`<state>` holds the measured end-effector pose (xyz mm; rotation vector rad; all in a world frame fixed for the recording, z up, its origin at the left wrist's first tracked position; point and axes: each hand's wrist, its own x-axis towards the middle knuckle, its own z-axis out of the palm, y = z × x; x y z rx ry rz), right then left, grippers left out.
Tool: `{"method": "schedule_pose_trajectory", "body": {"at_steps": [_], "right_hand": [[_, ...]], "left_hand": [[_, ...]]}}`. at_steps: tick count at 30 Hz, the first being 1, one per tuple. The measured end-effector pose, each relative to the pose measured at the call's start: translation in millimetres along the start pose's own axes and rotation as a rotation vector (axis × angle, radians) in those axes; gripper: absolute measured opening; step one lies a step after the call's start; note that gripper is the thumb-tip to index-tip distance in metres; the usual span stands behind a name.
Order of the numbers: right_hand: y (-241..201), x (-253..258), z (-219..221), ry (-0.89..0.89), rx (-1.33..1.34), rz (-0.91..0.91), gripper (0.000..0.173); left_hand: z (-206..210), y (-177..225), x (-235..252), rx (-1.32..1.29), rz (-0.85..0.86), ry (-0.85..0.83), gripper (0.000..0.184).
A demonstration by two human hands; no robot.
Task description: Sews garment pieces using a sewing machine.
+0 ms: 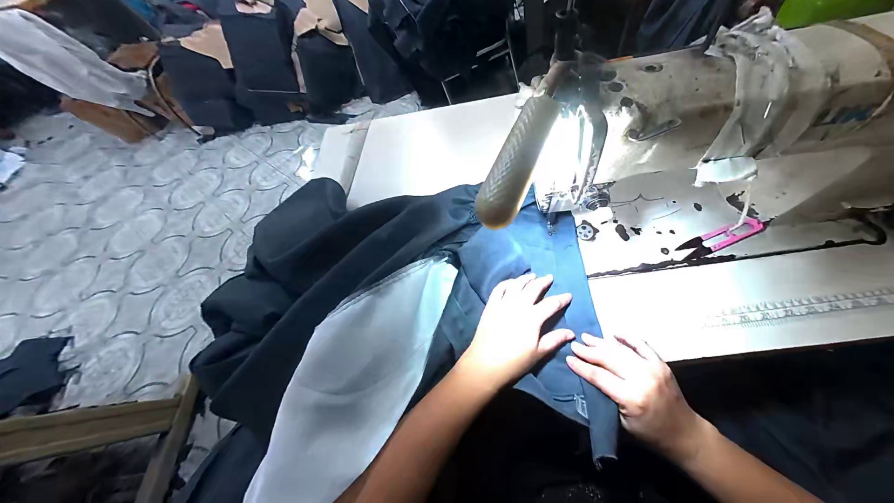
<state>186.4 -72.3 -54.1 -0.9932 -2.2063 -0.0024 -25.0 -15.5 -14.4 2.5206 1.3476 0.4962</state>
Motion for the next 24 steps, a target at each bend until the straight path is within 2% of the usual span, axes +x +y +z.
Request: {"method": "schedule_pose_trajectory", "body": {"at_steps": [16,20,24], "right_hand": [[28.9,49.9,1.5,-0.119,-0.011,0.055,0.035],[36.6,63.5,3.6,-0.169,0.001,0.071,0.034],[47.8,80.7,5.5,-0.255,0.005,0.084,0.035]], "left_hand": [[-5.6,-41.0,44.6,-0.089,-0.1,-0.162,0.053],[-8.1,-51.0,58.7,-0.114,-0.155,-0.193,0.061],[-9.2,-64.3,75.5,-0.191,-0.158,-0.115,0.059]]}}
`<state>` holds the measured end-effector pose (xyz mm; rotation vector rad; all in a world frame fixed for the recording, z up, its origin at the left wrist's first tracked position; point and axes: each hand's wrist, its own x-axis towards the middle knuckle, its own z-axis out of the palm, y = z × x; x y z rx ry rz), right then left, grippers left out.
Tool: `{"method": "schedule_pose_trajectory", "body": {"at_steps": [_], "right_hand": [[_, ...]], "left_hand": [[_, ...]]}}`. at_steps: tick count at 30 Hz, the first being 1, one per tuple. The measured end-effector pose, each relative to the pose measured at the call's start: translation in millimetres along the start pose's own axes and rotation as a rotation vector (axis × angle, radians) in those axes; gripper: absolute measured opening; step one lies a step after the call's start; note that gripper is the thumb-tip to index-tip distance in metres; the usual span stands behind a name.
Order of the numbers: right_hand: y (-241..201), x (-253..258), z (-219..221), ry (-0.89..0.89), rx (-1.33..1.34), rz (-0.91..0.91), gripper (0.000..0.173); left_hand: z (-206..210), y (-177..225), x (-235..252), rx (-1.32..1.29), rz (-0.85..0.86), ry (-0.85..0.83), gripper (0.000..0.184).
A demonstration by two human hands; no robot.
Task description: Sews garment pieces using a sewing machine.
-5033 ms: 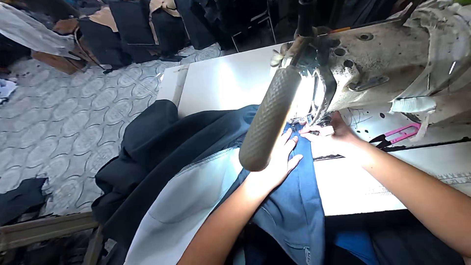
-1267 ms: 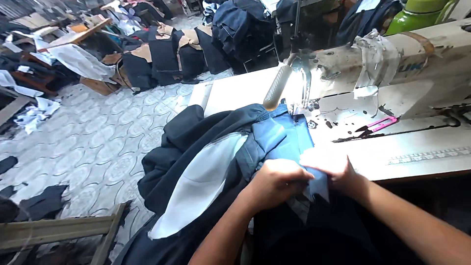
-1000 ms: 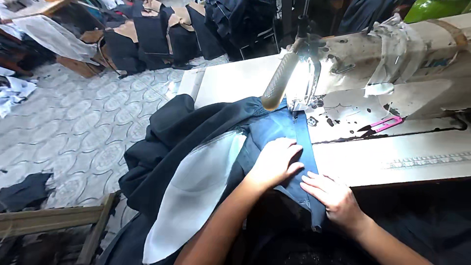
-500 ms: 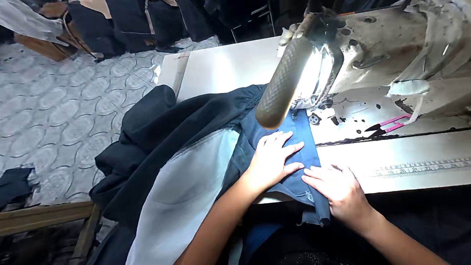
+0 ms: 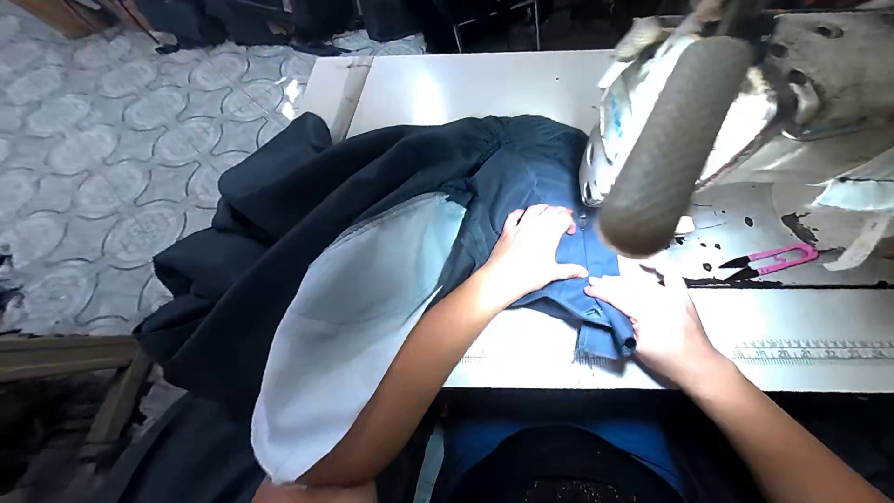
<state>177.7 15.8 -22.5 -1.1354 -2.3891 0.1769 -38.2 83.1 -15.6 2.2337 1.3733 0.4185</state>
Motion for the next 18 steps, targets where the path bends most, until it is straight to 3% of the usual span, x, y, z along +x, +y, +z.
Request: {"method": "schedule_pose_trajectory", "body": {"at_steps": [6,11,15,18], "right_hand": [[14.4,19.3,0.8,-0.035,-0.016,-0.04,0.033],[16.1,13.7,4.2,-0.008,-0.033,-0.067,0.031],[14.9,7.3,4.2,-0.02,-0.004,-0.054,0.033],[8.8,-4.8,4.1,0.084,0.012,-0.062,0.03]], "left_hand": [[-10.8,-4.8,8.9,-0.02,0.021,0.094,0.053],[-15.5,-3.6,17.2,-0.054,-0.022,-0.025,0.058],[-13.6,-1.1,12.5,-0.033,0.001,-0.01,0.058],[-13.1,1.1,7.8,0.011,0.006,-0.015,0.062]]}}
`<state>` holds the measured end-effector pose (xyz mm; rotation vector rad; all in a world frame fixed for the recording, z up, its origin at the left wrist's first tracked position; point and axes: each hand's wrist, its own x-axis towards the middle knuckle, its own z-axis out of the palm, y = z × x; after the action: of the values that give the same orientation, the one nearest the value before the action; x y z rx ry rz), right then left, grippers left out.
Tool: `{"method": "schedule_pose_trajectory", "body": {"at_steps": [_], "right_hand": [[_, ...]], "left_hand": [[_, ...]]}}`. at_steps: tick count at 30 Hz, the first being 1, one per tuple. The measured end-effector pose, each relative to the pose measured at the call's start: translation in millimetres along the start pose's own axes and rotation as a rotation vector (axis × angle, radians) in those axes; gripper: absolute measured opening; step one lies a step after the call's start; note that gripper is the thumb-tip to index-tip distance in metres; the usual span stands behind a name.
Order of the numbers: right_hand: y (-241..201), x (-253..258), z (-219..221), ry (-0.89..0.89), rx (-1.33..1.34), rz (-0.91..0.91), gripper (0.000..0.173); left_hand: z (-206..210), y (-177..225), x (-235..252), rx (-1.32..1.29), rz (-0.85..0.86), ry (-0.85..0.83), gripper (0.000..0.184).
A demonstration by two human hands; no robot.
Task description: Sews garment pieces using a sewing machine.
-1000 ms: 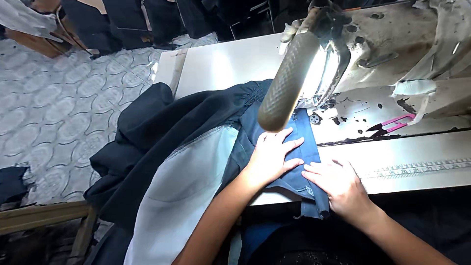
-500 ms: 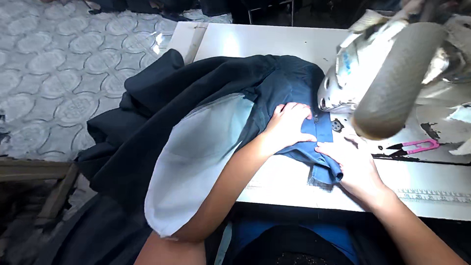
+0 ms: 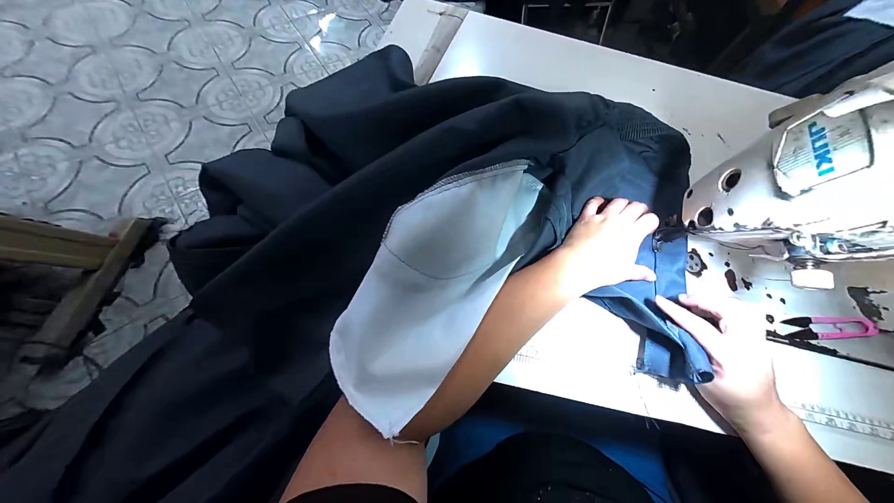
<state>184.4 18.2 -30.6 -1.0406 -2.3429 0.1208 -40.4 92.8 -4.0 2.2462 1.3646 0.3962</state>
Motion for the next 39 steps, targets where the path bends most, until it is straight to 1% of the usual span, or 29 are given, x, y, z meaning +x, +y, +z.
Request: {"method": "schedule_pose_trajectory", "body": {"at_steps": [2,4,5,6,8,9,10,11,13,15,16,18,19,21,24,26,28,30,32,33,35,36,37,38,39], "right_hand": [[-3.3,-9.5,0.1,0.081,0.022,-0.084,0.023],[-7.2,-19.6,-1.2,0.089,-0.009,-0.129,0.019],[-8.5,-22.9,-1.8,0.078,-0.017,-0.134,0.019],[-8.7,-25.6,-3.8,0.047,-0.007,-0.124,0.02],[-6.8,-28.0,-7.8,0.008,0.034,-0.084,0.021],[-6.4,-29.6,-8.8,0.001,0.048,-0.058,0.022],[-6.9,-31.4,-9.3,-0.001,0.058,-0.033,0.022],[-6.9,-33.0,-8.9,0.006,0.068,-0.011,0.021],[-4.7,-33.4,-6.2,0.048,0.084,-0.001,0.021],[-3.5,-33.5,-3.7,0.091,0.075,-0.062,0.022],[-4.3,-32.5,-3.7,0.097,0.051,-0.109,0.022],[-6.8,-29.8,-3.7,0.112,-0.056,-0.216,0.025],[-7.8,-29.0,-3.5,0.124,-0.1,-0.249,0.022],[-7.1,-29.7,-3.4,0.142,-0.129,-0.25,0.021],[-4.0,-35.9,-6.0,0.14,-0.049,-0.127,0.026],[-2.1,-39.4,-8.8,0.113,0.031,-0.054,0.026],[-1.7,-40.3,-8.8,0.094,0.067,-0.046,0.025],[-1.2,-40.7,-7.5,0.103,0.084,-0.05,0.025],[-0.1,-40.2,-7.0,0.128,0.136,-0.007,0.027],[-1.0,-39.9,-8.0,0.144,0.174,0.041,0.03],[-5.1,-39.1,-10.7,0.148,0.262,0.193,0.044],[-7.5,-37.2,-11.9,0.13,0.303,0.271,0.047],[-10.0,-34.4,-13.2,0.113,0.34,0.336,0.047],[-12.1,-31.3,-14.2,0.105,0.348,0.378,0.04],[-13.7,-28.6,-14.1,0.116,0.337,0.398,0.03]], "left_hand": [[0.2,1.2,-2.0,0.048,0.003,-0.021,0.067],[0.9,3.9,-6.6,0.119,0.022,-0.028,0.075],[-0.8,7.3,-12.6,0.16,0.054,-0.032,0.077],[-3.9,13.3,-23.0,0.202,0.112,-0.031,0.072],[-8.9,29.1,-50.2,0.224,0.281,-0.045,0.045],[-5.8,37.8,-63.8,0.168,0.354,-0.047,0.036],[2.5,45.8,-75.9,0.113,0.405,-0.031,0.034],[12.8,52.9,-84.2,0.089,0.417,-0.001,0.035],[32.2,57.7,-82.5,0.049,0.361,0.082,0.032],[45.9,48.7,-73.4,-0.012,0.29,0.165,0.023],[46.1,44.2,-68.7,-0.063,0.253,0.167,0.021],[39.8,39.4,-61.2,-0.166,0.205,0.113,0.019],[40.4,38.1,-59.0,-0.192,0.201,0.118,0.019],[45.6,37.5,-56.7,-0.23,0.202,0.163,0.018],[49.7,35.3,-57.4,-0.225,0.232,0.2,0.018],[53.8,34.4,-59.5,-0.128,0.301,0.217,0.018],[57.4,35.4,-60.3,-0.019,0.373,0.254,0.016],[59.6,36.4,-59.6,0.031,0.422,0.28,0.015],[56.9,38.4,-57.2,0.045,0.436,0.264,0.018],[53.8,40.7,-55.3,0.047,0.43,0.237,0.019],[46.7,45.3,-51.1,0.026,0.391,0.159,0.021],[44.3,46.3,-49.1,-0.005,0.362,0.124,0.021],[43.8,46.2,-47.4,-0.054,0.33,0.107,0.022],[45.4,44.7,-46.5,-0.116,0.299,0.106,0.022],[49.1,42.1,-46.2,-0.171,0.286,0.13,0.021]]}}
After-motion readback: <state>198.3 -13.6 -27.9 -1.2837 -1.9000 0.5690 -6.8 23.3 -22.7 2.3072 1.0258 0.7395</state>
